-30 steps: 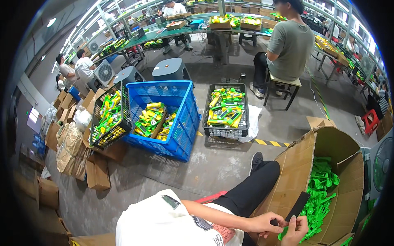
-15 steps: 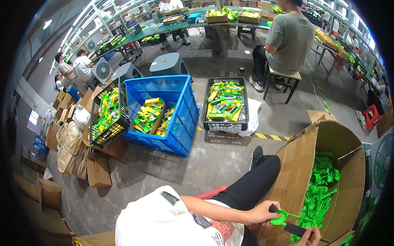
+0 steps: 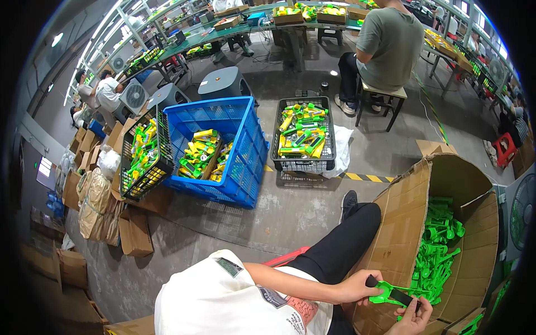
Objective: The person assembles toy components by fitting black pieces into green plastic frames and placing the completed parts into a cardboard box.
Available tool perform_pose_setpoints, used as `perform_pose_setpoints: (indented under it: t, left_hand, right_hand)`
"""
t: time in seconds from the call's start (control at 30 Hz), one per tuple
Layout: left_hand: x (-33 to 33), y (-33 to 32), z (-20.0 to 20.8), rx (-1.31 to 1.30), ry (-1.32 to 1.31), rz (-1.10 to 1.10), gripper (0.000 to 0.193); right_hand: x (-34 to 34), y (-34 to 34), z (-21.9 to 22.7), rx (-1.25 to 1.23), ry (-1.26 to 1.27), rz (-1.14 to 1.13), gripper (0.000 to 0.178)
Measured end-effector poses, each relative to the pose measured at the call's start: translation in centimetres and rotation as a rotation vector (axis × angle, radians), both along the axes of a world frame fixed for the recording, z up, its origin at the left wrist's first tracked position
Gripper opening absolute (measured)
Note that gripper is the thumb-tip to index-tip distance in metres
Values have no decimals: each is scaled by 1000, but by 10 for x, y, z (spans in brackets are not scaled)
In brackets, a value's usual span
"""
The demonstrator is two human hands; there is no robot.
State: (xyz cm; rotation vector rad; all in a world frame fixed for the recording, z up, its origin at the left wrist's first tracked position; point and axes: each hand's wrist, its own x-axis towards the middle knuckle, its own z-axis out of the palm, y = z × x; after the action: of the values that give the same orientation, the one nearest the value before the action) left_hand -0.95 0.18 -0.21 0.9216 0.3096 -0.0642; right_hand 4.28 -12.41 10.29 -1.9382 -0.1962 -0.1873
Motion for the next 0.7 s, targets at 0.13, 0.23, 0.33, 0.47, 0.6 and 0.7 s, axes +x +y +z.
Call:
perform_pose_setpoints:
  t: [0.13, 0.23, 0.33, 0.47, 0.6, 0.7]
  left_hand:
    - [-1, 1, 3, 7, 21, -5, 16]
    - [-1, 0, 3, 1, 16, -3, 16]
    - [1, -1, 2, 9, 13, 7, 16]
    - [2, 1, 4, 9, 3, 7, 15]
    - [2, 3, 5, 13, 12, -8, 15]
    - [1, 6, 4, 11, 14, 1, 16]
  right_hand:
    - [4, -5, -5, -1, 114, 5, 22]
    - [8, -10, -13, 36, 163, 39, 27]
    - [12, -17, -18, 68, 152, 119, 28]
    - [13, -15, -14, 30, 176, 114, 29]
    - [38, -36, -56, 137, 117, 102, 23]
    - [43, -40, -64, 129, 108, 145, 24]
